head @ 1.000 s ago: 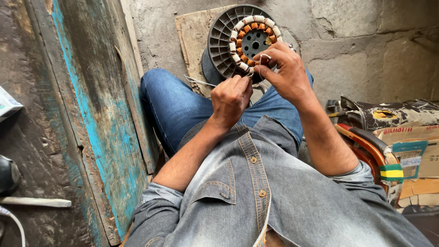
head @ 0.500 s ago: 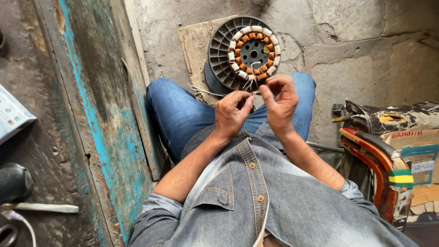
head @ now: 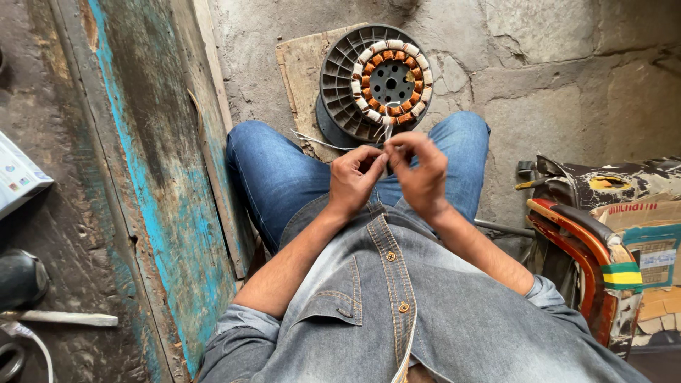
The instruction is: The person sits on the floor with a motor stator resting on their legs and ties white string around its copper coil windings. They loop the string around the coils, pull it tight by hand, and knot it to secure the windings, repeating the tying around the stator.
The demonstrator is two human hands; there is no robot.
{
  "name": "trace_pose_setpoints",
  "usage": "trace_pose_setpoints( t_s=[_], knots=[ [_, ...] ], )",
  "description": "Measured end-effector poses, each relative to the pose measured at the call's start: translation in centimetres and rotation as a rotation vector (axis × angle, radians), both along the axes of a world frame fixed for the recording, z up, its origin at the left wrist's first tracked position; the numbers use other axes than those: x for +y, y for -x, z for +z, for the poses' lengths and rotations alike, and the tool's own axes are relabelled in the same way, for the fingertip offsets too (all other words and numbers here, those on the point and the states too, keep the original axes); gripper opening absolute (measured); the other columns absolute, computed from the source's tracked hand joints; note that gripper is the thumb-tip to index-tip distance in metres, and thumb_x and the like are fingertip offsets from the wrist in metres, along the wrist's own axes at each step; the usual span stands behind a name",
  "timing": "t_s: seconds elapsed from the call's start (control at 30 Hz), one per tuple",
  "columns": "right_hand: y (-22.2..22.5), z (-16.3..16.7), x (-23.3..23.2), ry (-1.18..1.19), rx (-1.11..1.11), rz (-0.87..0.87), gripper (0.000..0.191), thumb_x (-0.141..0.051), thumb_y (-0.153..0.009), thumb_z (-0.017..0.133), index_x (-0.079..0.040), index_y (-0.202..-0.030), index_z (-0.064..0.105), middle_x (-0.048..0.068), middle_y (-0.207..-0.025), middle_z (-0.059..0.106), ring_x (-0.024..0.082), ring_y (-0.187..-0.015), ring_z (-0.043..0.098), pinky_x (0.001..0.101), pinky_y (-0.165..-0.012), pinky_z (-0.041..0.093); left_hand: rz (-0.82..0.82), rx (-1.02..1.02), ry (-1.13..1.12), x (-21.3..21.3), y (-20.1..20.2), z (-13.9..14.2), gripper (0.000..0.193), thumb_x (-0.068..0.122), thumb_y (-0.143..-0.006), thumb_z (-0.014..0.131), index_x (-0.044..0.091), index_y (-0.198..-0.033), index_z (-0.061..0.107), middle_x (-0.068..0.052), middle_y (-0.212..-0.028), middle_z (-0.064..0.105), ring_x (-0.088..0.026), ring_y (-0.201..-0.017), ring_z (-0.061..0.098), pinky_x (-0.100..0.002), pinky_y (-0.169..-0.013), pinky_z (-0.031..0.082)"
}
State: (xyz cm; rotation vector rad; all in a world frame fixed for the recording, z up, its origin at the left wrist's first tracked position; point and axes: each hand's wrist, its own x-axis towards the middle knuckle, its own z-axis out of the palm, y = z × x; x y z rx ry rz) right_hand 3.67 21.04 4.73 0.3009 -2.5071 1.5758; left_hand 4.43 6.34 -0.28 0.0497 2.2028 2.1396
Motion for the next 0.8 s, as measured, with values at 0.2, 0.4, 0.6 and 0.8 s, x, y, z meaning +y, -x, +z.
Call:
trace_pose_setpoints(
  t_s=[0.2,0.4,0.6,0.8],
  knots=[
    [-1.5,0.6,0.5,-0.038,0.045,0.268,0.011,-0.004,-0.099,0.072,-0.004,-0.109,0.068,0.006,-0.097,0.071,0.013,-0.085,0.070,0.0254,-0.071,0.056,-0.098,-0.286,-0.474,0.8,0.0,-3.3,0.013,0.014,-0.099,0.072,0.001,-0.097,0.072,-0.003,-0.083,0.072,-0.010,-0.073,0.065,-0.025,-0.066,0.052],
    [0.7,-2.2,2.4,0.535,-0.585,-0.156,0.016,-0.017,-0.102,0.066,-0.001,-0.101,0.071,0.004,-0.084,0.071,0.007,-0.064,0.061,0.0202,-0.054,0.046,-0.200,-0.342,-0.623,0.3,-0.5,-2.4,0.014,0.016,-0.099,0.070,0.002,-0.099,0.068,-0.003,-0.081,0.071,-0.010,-0.071,0.066,-0.024,-0.067,0.053],
    [1.0,-3.0,2.1,0.513,-0.699,-0.071,0.013,-0.012,-0.097,0.073,0.000,-0.093,0.072,0.000,-0.073,0.068,0.003,-0.056,0.053,0.0185,-0.049,0.040,-0.177,-0.196,-0.135,-0.6,-0.5,0.5,0.020,0.022,-0.097,0.073,0.003,-0.090,0.070,-0.003,-0.074,0.069,-0.007,-0.067,0.061,-0.024,-0.062,0.049],
    [0.6,-3.7,0.6,0.410,-0.573,-0.055,0.005,-0.005,-0.095,0.069,-0.002,-0.091,0.070,-0.002,-0.075,0.067,0.002,-0.064,0.057,0.0198,-0.055,0.045,0.122,-0.003,0.102,-0.9,0.0,3.5,0.027,0.029,-0.092,0.079,0.007,-0.082,0.067,0.000,-0.069,0.067,-0.007,-0.059,0.063,-0.026,-0.053,0.049]
  ],
)
